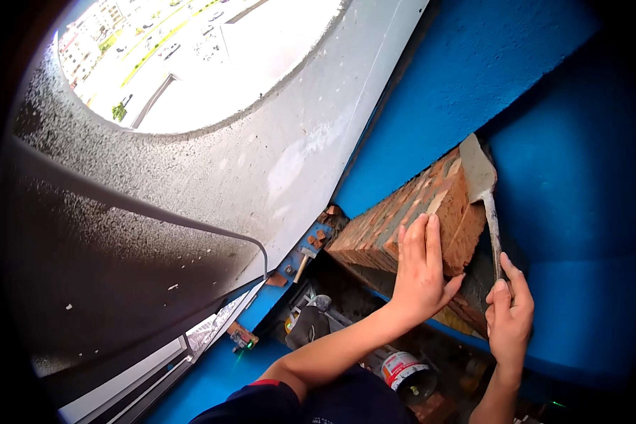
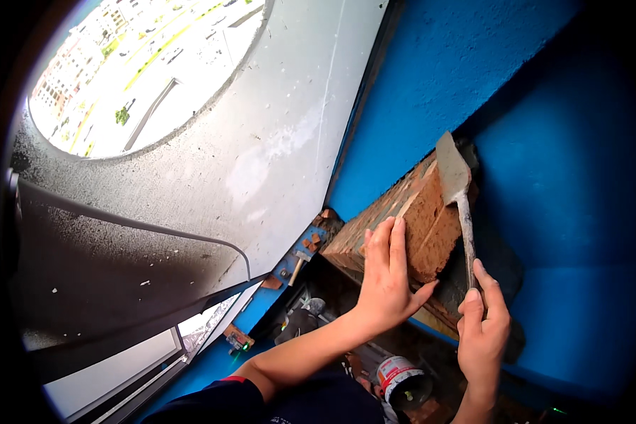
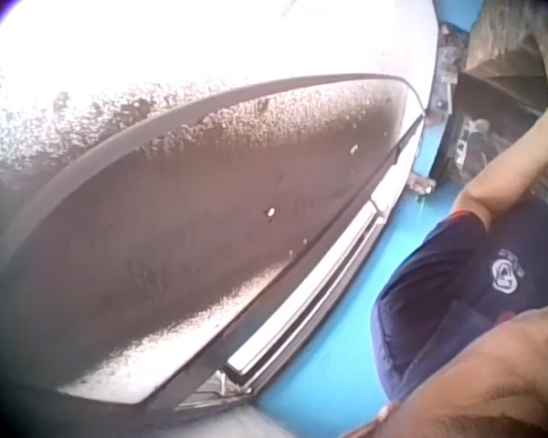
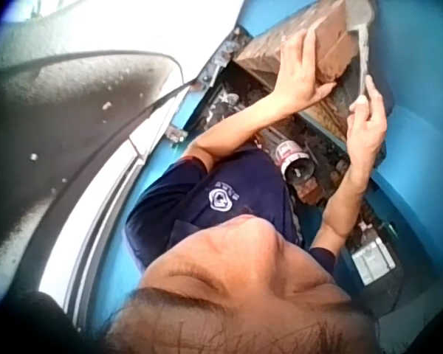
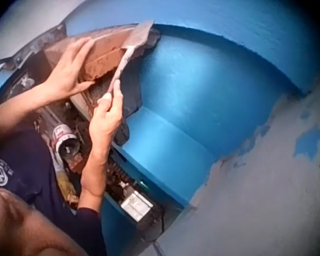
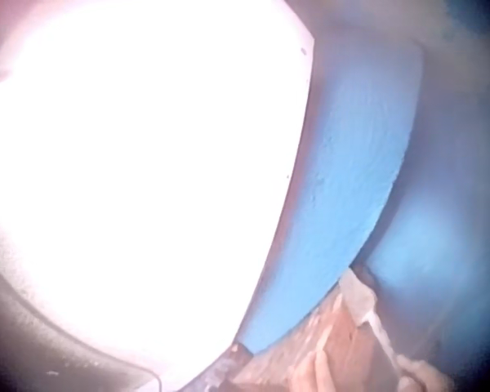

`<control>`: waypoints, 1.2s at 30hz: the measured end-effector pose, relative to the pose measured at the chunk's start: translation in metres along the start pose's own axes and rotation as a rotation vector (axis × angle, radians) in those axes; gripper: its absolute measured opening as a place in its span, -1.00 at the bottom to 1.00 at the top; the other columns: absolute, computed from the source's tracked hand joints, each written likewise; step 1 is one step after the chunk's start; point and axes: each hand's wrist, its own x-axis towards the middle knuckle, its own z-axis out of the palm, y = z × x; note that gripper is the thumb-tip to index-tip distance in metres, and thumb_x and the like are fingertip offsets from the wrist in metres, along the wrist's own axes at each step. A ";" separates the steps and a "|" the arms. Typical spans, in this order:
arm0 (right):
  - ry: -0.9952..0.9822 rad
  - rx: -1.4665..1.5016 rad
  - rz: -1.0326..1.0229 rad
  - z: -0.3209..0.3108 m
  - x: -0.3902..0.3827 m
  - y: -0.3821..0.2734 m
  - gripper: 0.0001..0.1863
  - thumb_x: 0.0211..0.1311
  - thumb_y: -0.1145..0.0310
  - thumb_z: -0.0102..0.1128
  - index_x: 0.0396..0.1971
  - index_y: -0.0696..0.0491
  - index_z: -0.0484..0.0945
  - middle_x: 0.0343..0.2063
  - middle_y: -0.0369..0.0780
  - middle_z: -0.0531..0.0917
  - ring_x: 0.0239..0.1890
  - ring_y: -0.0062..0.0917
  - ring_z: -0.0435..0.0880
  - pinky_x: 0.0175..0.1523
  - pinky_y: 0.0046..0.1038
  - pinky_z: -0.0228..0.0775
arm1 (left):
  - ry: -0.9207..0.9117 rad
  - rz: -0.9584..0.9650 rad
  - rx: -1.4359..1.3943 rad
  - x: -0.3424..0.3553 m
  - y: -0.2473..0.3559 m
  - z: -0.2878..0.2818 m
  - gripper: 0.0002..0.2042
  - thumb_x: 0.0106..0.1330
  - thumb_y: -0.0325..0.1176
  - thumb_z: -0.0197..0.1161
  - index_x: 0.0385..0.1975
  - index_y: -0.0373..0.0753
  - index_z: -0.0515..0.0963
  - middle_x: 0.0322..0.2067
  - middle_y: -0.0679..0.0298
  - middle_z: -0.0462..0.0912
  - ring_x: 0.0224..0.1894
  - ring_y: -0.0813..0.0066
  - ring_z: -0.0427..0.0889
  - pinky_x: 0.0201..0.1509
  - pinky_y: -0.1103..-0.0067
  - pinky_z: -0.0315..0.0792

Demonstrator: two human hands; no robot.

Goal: The person builds a brick structure by applying mortar to bricks using a trowel and placing them in a row. The person uses the trowel to spread mortar onto the surface and the sides of the bricks before setting them into position.

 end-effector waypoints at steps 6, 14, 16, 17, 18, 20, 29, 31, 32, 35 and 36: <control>0.069 0.098 -0.071 0.001 -0.062 0.003 -0.62 0.39 0.36 -0.15 0.13 0.18 0.32 -0.45 -0.31 0.45 -0.69 -0.84 0.19 -0.65 -0.75 -0.01 | 0.233 -0.029 -0.115 -0.003 -0.037 -0.088 -0.41 0.09 -0.35 0.37 0.11 -0.40 0.30 0.02 0.07 0.37 0.05 0.27 0.41 0.18 0.46 0.28; -0.183 -0.156 -0.477 0.070 -0.116 0.033 -0.60 0.23 0.52 0.04 0.08 0.22 0.36 -0.30 -0.10 0.55 -0.39 -0.37 0.58 -0.28 -0.46 0.42 | -0.415 -0.576 -0.968 -0.081 0.020 -0.110 -0.57 0.38 -0.31 0.10 0.15 -0.34 0.20 -0.10 0.21 0.46 0.00 0.49 0.44 0.09 0.54 0.35; -0.293 -0.122 -0.377 0.080 -0.121 0.022 -0.54 0.20 0.53 0.08 0.12 0.25 0.32 -0.17 -0.02 0.53 -0.21 -0.24 0.61 -0.06 -0.37 0.42 | -0.340 -0.747 -0.960 -0.085 0.005 -0.105 -0.62 0.38 -0.38 0.09 0.13 -0.34 0.22 -0.15 0.22 0.49 -0.05 0.51 0.49 0.04 0.58 0.39; -0.396 -0.040 -0.289 0.079 -0.119 0.020 -0.53 0.21 0.50 0.10 0.13 0.26 0.31 -0.17 -0.03 0.54 -0.19 -0.28 0.62 -0.04 -0.39 0.42 | -0.328 -0.781 -0.989 -0.082 -0.004 -0.108 -0.65 0.38 -0.42 0.08 0.10 -0.35 0.25 -0.24 0.23 0.53 -0.18 0.52 0.55 -0.03 0.60 0.44; -0.495 0.044 -0.199 0.078 -0.117 0.019 -0.51 0.21 0.48 0.12 0.15 0.26 0.30 -0.17 -0.04 0.56 -0.18 -0.33 0.63 -0.03 -0.42 0.43 | -0.326 -0.875 -1.046 -0.075 -0.010 -0.113 -0.66 0.37 -0.41 0.08 0.09 -0.37 0.29 -0.28 0.24 0.53 -0.27 0.50 0.58 -0.10 0.58 0.47; -0.560 0.096 -0.095 0.074 -0.116 0.031 -0.50 0.23 0.43 0.15 0.14 0.26 0.31 -0.19 -0.07 0.59 -0.19 -0.43 0.64 -0.06 -0.48 0.46 | -0.330 -0.905 -1.123 -0.074 -0.039 -0.119 -0.66 0.37 -0.40 0.06 0.09 -0.37 0.30 -0.32 0.26 0.53 -0.35 0.51 0.58 -0.20 0.60 0.47; -0.620 0.110 0.331 0.071 -0.138 0.129 -0.60 0.24 0.37 0.15 0.04 0.20 0.43 -0.16 -0.11 0.60 -0.19 -0.47 0.64 -0.11 -0.50 0.49 | -0.331 -0.957 -1.031 -0.048 -0.074 -0.133 -0.73 0.45 -0.27 -0.05 -0.03 -0.32 0.41 -0.49 0.40 0.36 -0.59 0.71 0.28 -0.57 0.74 0.22; -0.602 0.049 0.302 0.073 -0.143 0.134 -0.60 0.23 0.37 0.16 0.03 0.20 0.43 -0.16 -0.11 0.60 -0.19 -0.46 0.64 -0.11 -0.50 0.49 | -0.280 -0.907 -1.018 -0.035 -0.062 -0.134 -0.71 0.46 -0.22 -0.06 -0.07 -0.32 0.43 -0.51 0.41 0.35 -0.63 0.73 0.26 -0.59 0.75 0.18; -0.583 -0.008 0.271 0.074 -0.144 0.135 -0.61 0.22 0.36 0.17 0.02 0.20 0.44 -0.17 -0.11 0.60 -0.19 -0.46 0.65 -0.12 -0.50 0.49 | -0.282 -0.908 -1.021 -0.029 -0.062 -0.130 -0.71 0.46 -0.22 -0.06 -0.07 -0.32 0.43 -0.51 0.41 0.35 -0.63 0.73 0.26 -0.59 0.75 0.18; -0.588 0.002 0.285 0.074 -0.147 0.135 -0.61 0.22 0.35 0.17 0.01 0.21 0.45 -0.17 -0.12 0.60 -0.20 -0.45 0.65 -0.12 -0.50 0.49 | -0.319 -0.824 -0.920 -0.011 -0.063 -0.123 -0.71 0.46 -0.20 -0.04 -0.08 -0.30 0.44 -0.56 0.43 0.32 -0.64 0.73 0.24 -0.61 0.75 0.14; -0.588 0.000 0.285 0.074 -0.147 0.136 -0.61 0.22 0.35 0.17 0.01 0.21 0.45 -0.17 -0.12 0.60 -0.20 -0.45 0.65 -0.12 -0.50 0.49 | -0.319 -0.825 -0.921 -0.011 -0.064 -0.121 -0.71 0.46 -0.20 -0.04 -0.08 -0.30 0.44 -0.56 0.43 0.32 -0.64 0.73 0.24 -0.61 0.75 0.14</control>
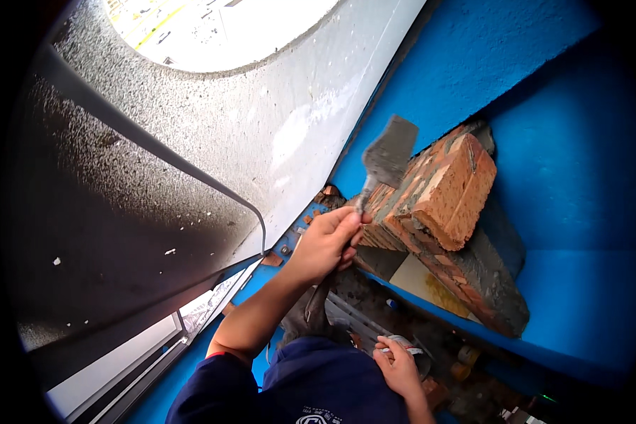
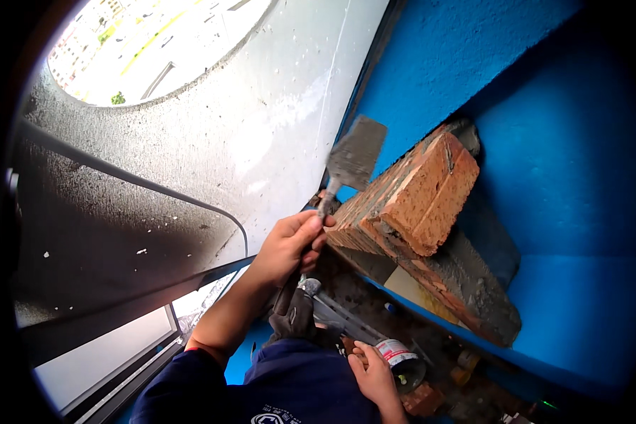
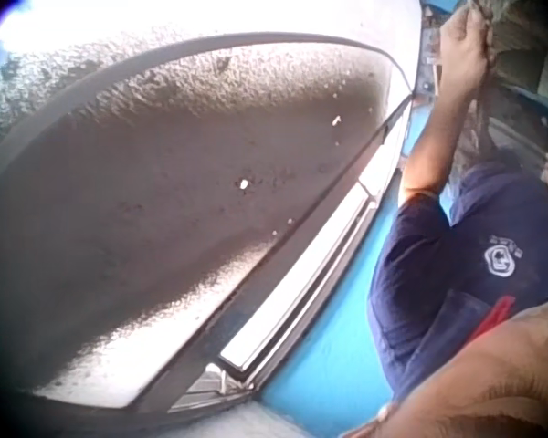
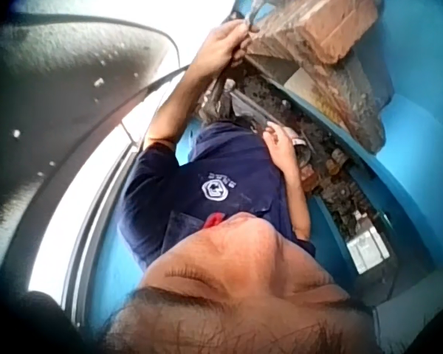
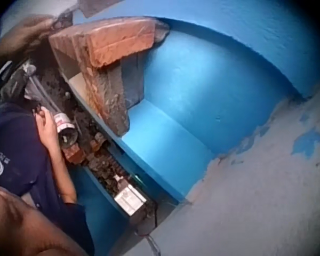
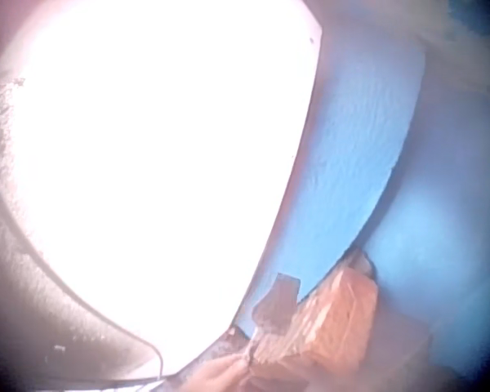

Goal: The person builds a brick structure by applying mortar to bricks using a trowel and placing them in a row. The person uses the trowel to spread mortar onto the surface and the sides of the bricks before setting them into position.

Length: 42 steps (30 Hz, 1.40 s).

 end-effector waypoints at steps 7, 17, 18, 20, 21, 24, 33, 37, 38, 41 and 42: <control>0.044 -0.017 0.007 0.003 -0.003 0.013 -0.62 0.22 0.34 0.17 0.00 0.20 0.47 -0.17 -0.12 0.61 -0.22 -0.46 0.65 -0.14 -0.49 0.49 | -0.145 -0.076 -0.113 0.008 0.007 0.008 -0.73 0.46 -0.21 -0.03 -0.09 -0.29 0.44 -0.56 0.44 0.34 -0.69 0.73 0.22 -0.67 0.75 0.11; 0.033 0.027 0.030 0.007 -0.002 0.021 -0.62 0.23 0.34 0.17 -0.01 0.20 0.47 -0.18 -0.12 0.61 -0.24 -0.46 0.64 -0.15 -0.49 0.49 | -0.202 -0.177 -0.127 0.020 0.009 0.009 -0.74 0.46 -0.20 -0.05 -0.12 -0.28 0.43 -0.57 0.45 0.33 -0.69 0.76 0.20 -0.67 0.77 0.13; 0.034 0.022 0.029 0.007 -0.002 0.021 -0.62 0.23 0.34 0.17 -0.01 0.20 0.47 -0.18 -0.12 0.61 -0.24 -0.46 0.64 -0.15 -0.49 0.49 | -0.203 -0.203 -0.118 0.026 0.010 0.009 -0.74 0.46 -0.21 -0.05 -0.12 -0.28 0.43 -0.57 0.45 0.33 -0.69 0.75 0.19 -0.67 0.77 0.13; 0.040 0.000 0.016 0.007 -0.002 0.020 -0.63 0.23 0.34 0.17 -0.01 0.20 0.47 -0.18 -0.12 0.61 -0.23 -0.47 0.64 -0.15 -0.49 0.49 | -0.204 -0.225 -0.113 0.033 0.014 0.008 -0.74 0.46 -0.21 -0.06 -0.13 -0.29 0.43 -0.57 0.45 0.32 -0.69 0.75 0.19 -0.67 0.77 0.14; 0.039 -0.002 0.014 0.007 -0.002 0.017 -0.63 0.23 0.34 0.17 -0.01 0.20 0.47 -0.18 -0.12 0.61 -0.23 -0.47 0.64 -0.15 -0.49 0.49 | -0.213 -0.213 -0.122 0.035 0.017 0.007 -0.74 0.46 -0.21 -0.06 -0.14 -0.29 0.43 -0.57 0.45 0.33 -0.69 0.75 0.19 -0.68 0.77 0.14; 0.038 -0.035 0.033 0.006 -0.003 0.010 -0.63 0.23 0.34 0.17 -0.01 0.20 0.47 -0.18 -0.12 0.61 -0.22 -0.47 0.64 -0.14 -0.50 0.49 | -0.239 -0.211 -0.136 0.044 0.024 0.005 -0.73 0.46 -0.21 -0.04 -0.16 -0.32 0.42 -0.57 0.44 0.33 -0.70 0.75 0.19 -0.70 0.77 0.16; 0.066 -0.013 -0.016 0.007 -0.003 0.012 -0.64 0.22 0.34 0.19 -0.04 0.20 0.49 -0.19 -0.11 0.62 -0.23 -0.45 0.65 -0.14 -0.50 0.50 | -0.299 -0.234 0.014 0.066 0.031 0.005 -0.72 0.46 -0.23 -0.05 -0.18 -0.36 0.43 -0.60 0.43 0.33 -0.74 0.75 0.20 -0.75 0.75 0.15; 0.067 -0.009 -0.002 0.005 -0.003 0.009 -0.65 0.21 0.34 0.19 -0.06 0.21 0.50 -0.20 -0.10 0.61 -0.24 -0.44 0.65 -0.14 -0.49 0.50 | -0.233 -0.146 0.032 0.069 0.033 0.013 -0.74 0.46 -0.23 -0.05 -0.19 -0.33 0.43 -0.62 0.44 0.31 -0.74 0.74 0.19 -0.74 0.73 0.13; 0.064 -0.001 0.012 0.004 -0.003 0.009 -0.65 0.21 0.33 0.18 -0.06 0.21 0.50 -0.21 -0.10 0.61 -0.24 -0.43 0.65 -0.14 -0.49 0.50 | -0.237 -0.144 0.033 0.071 0.033 0.014 -0.74 0.46 -0.23 -0.05 -0.19 -0.33 0.43 -0.62 0.44 0.31 -0.74 0.74 0.19 -0.74 0.73 0.13; 0.067 -0.004 -0.019 0.004 -0.004 0.013 -0.64 0.21 0.32 0.18 -0.05 0.21 0.50 -0.20 -0.10 0.61 -0.23 -0.43 0.66 -0.14 -0.48 0.51 | -0.270 -0.184 0.103 0.078 0.033 0.016 -0.74 0.46 -0.23 -0.05 -0.19 -0.32 0.43 -0.63 0.44 0.31 -0.74 0.73 0.20 -0.74 0.73 0.13; 0.067 -0.003 -0.017 0.004 -0.004 0.012 -0.64 0.21 0.32 0.18 -0.05 0.21 0.50 -0.20 -0.10 0.61 -0.23 -0.43 0.66 -0.14 -0.48 0.51 | -0.248 -0.168 0.080 0.078 0.037 0.017 -0.75 0.46 -0.23 -0.05 -0.20 -0.32 0.43 -0.63 0.44 0.31 -0.74 0.72 0.20 -0.74 0.72 0.13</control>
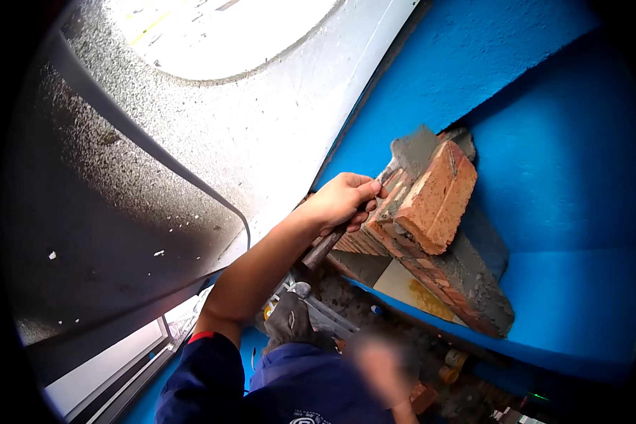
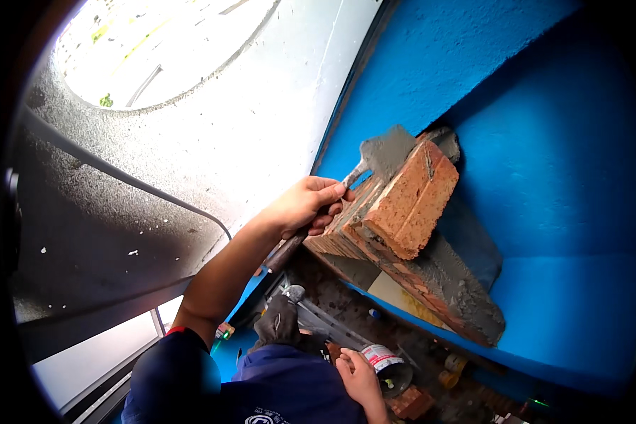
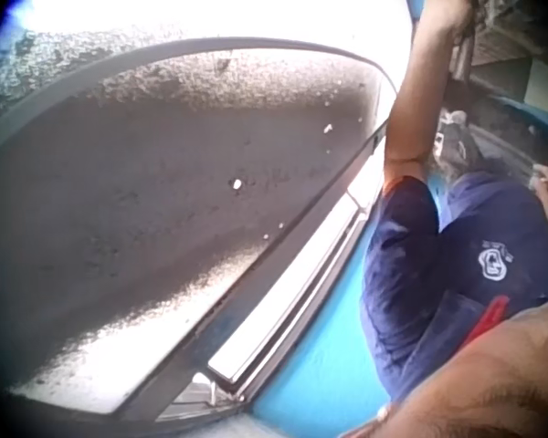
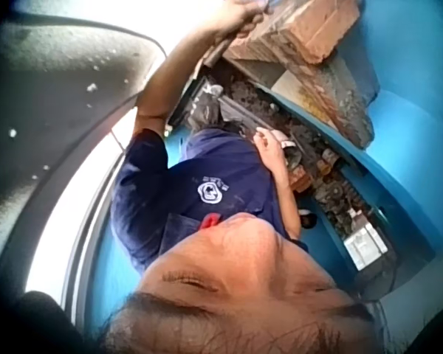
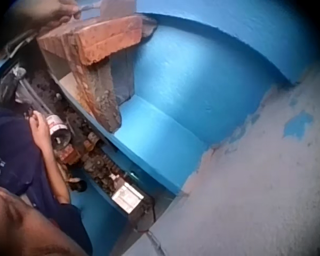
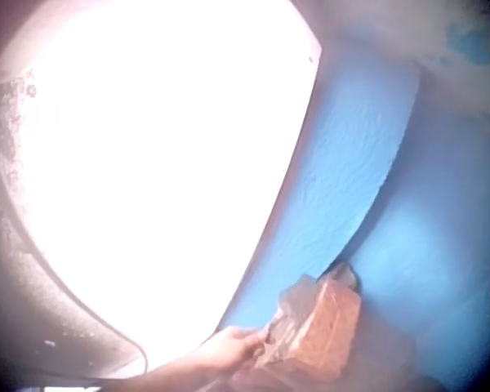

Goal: The person builds a brick structure by applying mortar to bricks using a trowel and placing them in a row. The person uses the trowel to spread mortar onto the surface and the sides of the bricks before setting them into position.

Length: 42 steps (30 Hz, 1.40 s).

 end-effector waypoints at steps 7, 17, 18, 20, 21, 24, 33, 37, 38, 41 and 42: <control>-0.011 0.015 0.057 -0.002 -0.001 0.001 -0.63 0.21 0.33 0.18 -0.03 0.21 0.49 -0.21 -0.11 0.63 -0.24 -0.44 0.67 -0.15 -0.49 0.51 | 0.012 -0.029 0.001 0.003 -0.006 -0.006 -0.75 0.46 -0.22 -0.04 -0.21 -0.29 0.45 -0.63 0.45 0.30 -0.74 0.72 0.19 -0.73 0.72 0.11; 0.118 -0.069 -0.062 0.001 -0.004 0.042 -0.66 0.21 0.36 0.18 -0.06 0.21 0.52 -0.29 -0.15 0.67 -0.26 -0.55 0.66 -0.17 -0.53 0.49 | 0.100 -0.015 -0.120 -0.050 -0.072 -0.038 -0.72 0.46 -0.20 -0.07 -0.16 -0.32 0.42 -0.62 0.44 0.30 -0.74 0.72 0.23 -0.75 0.73 0.14; 0.118 -0.065 -0.064 0.001 -0.002 0.042 -0.66 0.21 0.36 0.18 -0.06 0.21 0.52 -0.29 -0.15 0.67 -0.26 -0.55 0.66 -0.17 -0.53 0.49 | 0.080 -0.007 -0.113 -0.048 -0.080 -0.043 -0.73 0.46 -0.21 -0.06 -0.16 -0.31 0.43 -0.62 0.43 0.30 -0.74 0.72 0.23 -0.75 0.73 0.14; 0.098 -0.098 -0.056 0.001 -0.001 0.043 -0.65 0.20 0.34 0.19 -0.06 0.20 0.52 -0.29 -0.14 0.67 -0.27 -0.51 0.67 -0.16 -0.52 0.49 | 0.092 0.011 -0.070 -0.027 -0.081 -0.049 -0.75 0.46 -0.24 -0.06 -0.19 -0.31 0.45 -0.62 0.42 0.30 -0.71 0.70 0.25 -0.70 0.73 0.18; 0.094 -0.098 -0.054 0.001 -0.001 0.038 -0.65 0.20 0.34 0.19 -0.06 0.20 0.52 -0.29 -0.14 0.67 -0.27 -0.51 0.67 -0.16 -0.52 0.49 | 0.093 0.068 0.026 -0.004 -0.086 -0.059 -0.75 0.46 -0.24 -0.06 -0.22 -0.31 0.46 -0.62 0.42 0.30 -0.69 0.70 0.25 -0.67 0.72 0.19; 0.020 -0.071 0.066 -0.002 0.005 0.012 -0.64 0.20 0.31 0.19 -0.06 0.19 0.52 -0.28 -0.11 0.67 -0.27 -0.45 0.67 -0.15 -0.49 0.49 | 0.141 0.076 0.181 0.050 -0.074 -0.066 -0.74 0.46 -0.26 -0.07 -0.31 -0.30 0.49 -0.62 0.44 0.30 -0.64 0.68 0.23 -0.59 0.69 0.18; 0.066 -0.031 0.106 -0.002 -0.001 0.016 -0.66 0.19 0.32 0.19 -0.08 0.19 0.53 -0.28 -0.09 0.66 -0.27 -0.44 0.68 -0.17 -0.48 0.50 | 0.123 0.160 0.212 0.107 -0.076 -0.050 -0.73 0.47 -0.26 -0.07 -0.41 -0.27 0.46 -0.66 0.47 0.25 -0.66 0.71 0.13 -0.61 0.68 0.05; 0.091 0.017 0.089 0.003 0.000 0.034 -0.66 0.20 0.33 0.19 -0.08 0.22 0.52 -0.30 -0.11 0.67 -0.28 -0.46 0.68 -0.17 -0.49 0.50 | 0.125 0.200 0.229 0.095 -0.090 -0.058 -0.75 0.46 -0.28 -0.07 -0.41 -0.26 0.46 -0.64 0.48 0.25 -0.64 0.73 0.13 -0.59 0.70 0.05; 0.079 0.026 0.099 0.004 0.000 0.035 -0.65 0.20 0.33 0.19 -0.08 0.22 0.52 -0.30 -0.11 0.67 -0.28 -0.47 0.68 -0.17 -0.49 0.50 | 0.127 0.195 0.229 0.090 -0.095 -0.061 -0.75 0.46 -0.28 -0.07 -0.41 -0.26 0.46 -0.64 0.48 0.25 -0.64 0.73 0.13 -0.59 0.70 0.05; 0.068 0.015 0.100 0.002 0.003 0.033 -0.65 0.21 0.32 0.19 -0.07 0.21 0.51 -0.29 -0.11 0.67 -0.26 -0.46 0.68 -0.17 -0.48 0.49 | 0.098 0.190 0.212 0.070 -0.104 -0.062 -0.74 0.46 -0.26 -0.09 -0.39 -0.24 0.47 -0.64 0.49 0.25 -0.63 0.74 0.15 -0.58 0.72 0.06; 0.058 0.001 0.103 0.001 0.004 0.030 -0.64 0.21 0.32 0.19 -0.06 0.21 0.51 -0.28 -0.11 0.66 -0.26 -0.46 0.68 -0.17 -0.48 0.49 | 0.098 0.190 0.210 0.063 -0.107 -0.064 -0.74 0.46 -0.26 -0.09 -0.39 -0.24 0.47 -0.64 0.49 0.25 -0.63 0.74 0.15 -0.58 0.72 0.06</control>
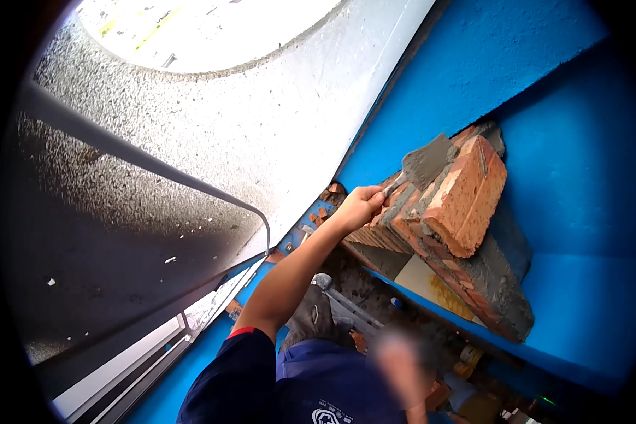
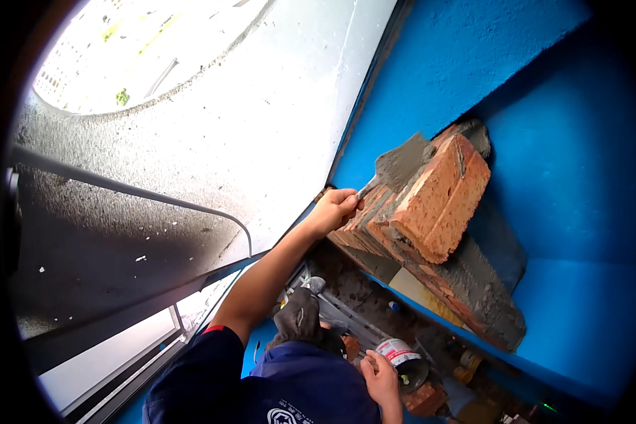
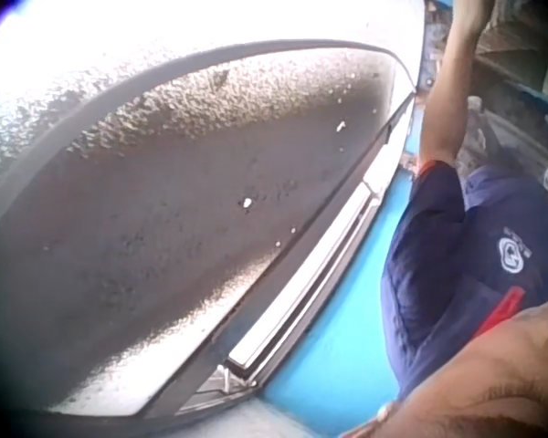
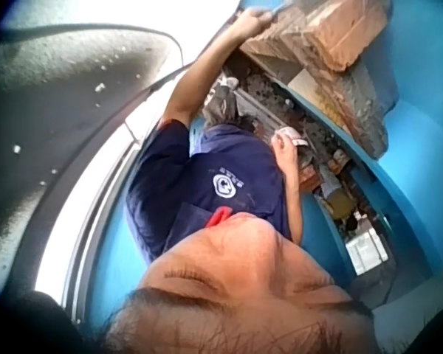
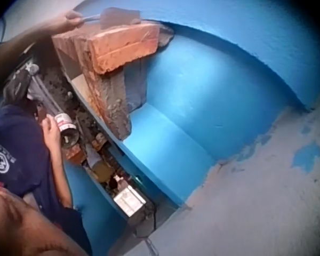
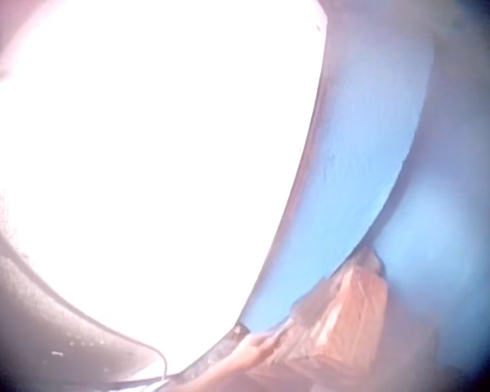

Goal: The person builds a brick structure by applying mortar to bricks using a trowel and placing them in a row. The person uses the trowel to spread mortar onto the surface and the sides of the bricks before setting them into position.

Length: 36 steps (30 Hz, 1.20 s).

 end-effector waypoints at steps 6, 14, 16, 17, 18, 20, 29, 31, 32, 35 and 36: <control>-0.035 -0.012 -0.022 -0.001 0.003 -0.011 -0.63 0.21 0.30 0.19 -0.05 0.19 0.51 -0.26 -0.11 0.65 -0.26 -0.46 0.66 -0.18 -0.48 0.49 | -0.034 -0.015 -0.024 -0.043 -0.010 -0.009 -0.74 0.47 -0.25 -0.09 -0.40 -0.23 0.46 -0.66 0.51 0.23 -0.64 0.75 0.15 -0.57 0.73 0.06; -0.102 -0.101 -0.183 -0.002 0.016 0.037 -0.64 0.20 0.31 0.19 -0.06 0.20 0.51 -0.28 -0.14 0.64 -0.28 -0.47 0.66 -0.20 -0.50 0.50 | -0.027 0.015 -0.019 -0.096 -0.001 -0.010 -0.73 0.45 -0.21 -0.06 -0.40 -0.23 0.44 -0.69 0.51 0.19 -0.66 0.73 0.14 -0.58 0.72 0.05; -0.103 -0.126 -0.212 -0.005 0.013 0.038 -0.64 0.20 0.31 0.19 -0.06 0.20 0.51 -0.29 -0.15 0.64 -0.29 -0.47 0.66 -0.20 -0.51 0.50 | -0.016 0.028 0.004 -0.107 -0.001 -0.013 -0.73 0.45 -0.20 -0.06 -0.40 -0.23 0.44 -0.69 0.51 0.20 -0.66 0.73 0.15 -0.58 0.72 0.06; -0.102 -0.150 -0.246 -0.006 0.012 0.043 -0.65 0.20 0.32 0.19 -0.07 0.20 0.51 -0.28 -0.15 0.64 -0.29 -0.48 0.66 -0.21 -0.51 0.50 | -0.013 0.035 0.032 -0.112 -0.002 -0.015 -0.73 0.44 -0.19 -0.05 -0.41 -0.23 0.44 -0.69 0.50 0.21 -0.65 0.73 0.15 -0.58 0.72 0.06; -0.102 -0.175 -0.283 -0.008 0.012 0.043 -0.65 0.20 0.32 0.19 -0.07 0.19 0.52 -0.28 -0.15 0.63 -0.30 -0.49 0.66 -0.22 -0.51 0.50 | -0.003 0.042 0.028 -0.117 -0.001 -0.018 -0.73 0.44 -0.19 -0.05 -0.41 -0.23 0.44 -0.69 0.50 0.21 -0.65 0.73 0.15 -0.58 0.72 0.06; -0.132 -0.173 -0.260 -0.013 0.009 0.040 -0.65 0.20 0.32 0.19 -0.07 0.19 0.52 -0.25 -0.13 0.63 -0.29 -0.47 0.66 -0.21 -0.50 0.50 | -0.010 0.028 0.046 -0.126 -0.001 -0.023 -0.72 0.44 -0.22 -0.05 -0.40 -0.29 0.47 -0.68 0.51 0.23 -0.61 0.74 0.16 -0.53 0.69 0.09; -0.097 -0.310 -0.409 -0.021 0.009 0.067 -0.66 0.20 0.30 0.16 -0.08 0.18 0.52 -0.19 -0.08 0.63 -0.25 -0.36 0.67 -0.15 -0.44 0.50 | 0.054 0.046 0.035 -0.155 -0.002 0.008 -0.72 0.44 -0.21 -0.05 -0.41 -0.27 0.47 -0.66 0.49 0.25 -0.60 0.73 0.19 -0.54 0.68 0.11; -0.079 -0.354 -0.442 -0.021 0.006 0.059 -0.66 0.20 0.30 0.16 -0.08 0.17 0.52 -0.20 -0.08 0.63 -0.25 -0.35 0.67 -0.16 -0.44 0.50 | 0.106 -0.005 -0.057 -0.163 0.006 0.025 -0.72 0.44 -0.22 -0.06 -0.41 -0.27 0.47 -0.62 0.46 0.30 -0.59 0.71 0.22 -0.54 0.68 0.13; -0.094 -0.332 -0.411 -0.021 0.005 0.056 -0.66 0.20 0.30 0.16 -0.08 0.17 0.52 -0.20 -0.08 0.63 -0.25 -0.36 0.67 -0.17 -0.44 0.50 | 0.091 0.007 -0.077 -0.164 0.008 0.032 -0.72 0.44 -0.22 -0.06 -0.43 -0.27 0.44 -0.62 0.44 0.31 -0.59 0.71 0.24 -0.54 0.68 0.14; -0.113 -0.302 -0.394 -0.019 0.004 0.056 -0.66 0.20 0.31 0.17 -0.07 0.17 0.52 -0.20 -0.09 0.63 -0.26 -0.37 0.67 -0.18 -0.44 0.51 | 0.098 -0.009 -0.086 -0.162 0.018 0.047 -0.74 0.45 -0.23 -0.07 -0.42 -0.25 0.42 -0.63 0.45 0.29 -0.63 0.71 0.21 -0.58 0.69 0.12; -0.116 -0.294 -0.404 -0.019 0.004 0.057 -0.65 0.20 0.31 0.17 -0.07 0.18 0.51 -0.20 -0.09 0.63 -0.26 -0.37 0.67 -0.19 -0.44 0.51 | 0.079 -0.074 -0.191 -0.159 0.021 0.050 -0.75 0.45 -0.23 -0.08 -0.41 -0.24 0.41 -0.63 0.45 0.28 -0.65 0.71 0.19 -0.60 0.70 0.11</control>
